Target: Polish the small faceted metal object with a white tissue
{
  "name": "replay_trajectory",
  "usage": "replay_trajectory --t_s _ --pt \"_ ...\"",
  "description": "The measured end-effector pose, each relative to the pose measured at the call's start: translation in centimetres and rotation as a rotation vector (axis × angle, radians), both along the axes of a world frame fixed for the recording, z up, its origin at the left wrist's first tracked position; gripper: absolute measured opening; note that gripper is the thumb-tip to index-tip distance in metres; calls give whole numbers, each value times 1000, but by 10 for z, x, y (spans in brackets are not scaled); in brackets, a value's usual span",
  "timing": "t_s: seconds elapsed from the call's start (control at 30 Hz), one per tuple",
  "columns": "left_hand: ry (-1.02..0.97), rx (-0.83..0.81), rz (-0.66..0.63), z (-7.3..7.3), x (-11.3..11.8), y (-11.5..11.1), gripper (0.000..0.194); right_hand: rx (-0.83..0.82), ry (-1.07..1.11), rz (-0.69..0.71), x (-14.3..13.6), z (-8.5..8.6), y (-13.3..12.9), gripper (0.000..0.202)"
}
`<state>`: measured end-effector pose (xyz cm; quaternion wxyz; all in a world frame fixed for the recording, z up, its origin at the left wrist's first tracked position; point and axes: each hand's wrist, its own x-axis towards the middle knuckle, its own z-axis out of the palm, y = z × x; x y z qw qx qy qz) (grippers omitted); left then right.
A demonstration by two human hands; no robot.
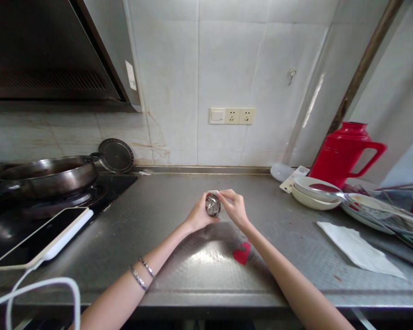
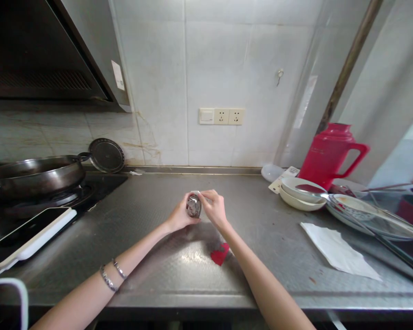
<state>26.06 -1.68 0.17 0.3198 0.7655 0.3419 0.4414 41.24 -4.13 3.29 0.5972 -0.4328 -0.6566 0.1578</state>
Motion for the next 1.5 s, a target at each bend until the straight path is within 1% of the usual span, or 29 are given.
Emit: replay_trajectory --t_s 0.1,0.27,0.37,0.5,0.57,0.7,0.8,0.9,0.97,1.0,1.1,1.17,1.23,1.3,1.4,1.43,1.5 --pt "3 10 6 -1 -1 1 81 56 -39 31 -4 -2 -2 18" --pt "17 1 -2 -2 -3 2 76 1 22 50 -11 -10 -2 17" --pt "22 16 -5 -2 -3 3 75 16 18 57 -13 -11 -4 17" --pt "-15 83 -16 0 -2 4 76 55 -37 82 -17 -10 -7 20" --pt "-37 92 -14 1 -3 5 75 75 -60 89 -19 -10 -9 21" --pt "-82 13 36 -2 -9 14 79 131 -156 152 -24 -14 -13 24" --pt "-109 -18 65 -7 -15 24 73 187 -252 229 -28 -16 -16 27" --pt "-113 -14 65 -8 -17 29 69 250 -305 258 -29 -17 -17 29" --pt "-105 -20 62 -5 -16 28 71 307 -307 240 -28 -15 -17 28" --pt "-93 -24 60 -3 -15 26 74 340 -287 207 -27 -13 -16 26" --pt "-79 -15 49 4 -11 18 81 403 -151 19 -22 -4 -14 22" --pt "-88 -5 21 7 -8 12 81 372 -67 -101 -17 1 -12 21" --pt "-73 2 5 10 -7 7 82 288 -20 -144 -12 4 -10 21" --pt "-43 16 2 10 -5 4 84 176 14 -137 -9 4 -7 24" --pt "-23 45 -11 10 -4 1 86 41 30 -85 -8 1 -4 30" --pt "-28 48 -18 9 -3 1 86 27 18 -69 -8 0 -4 30" --pt "-45 52 -35 8 -3 1 84 65 -27 -46 -10 -1 -4 27"
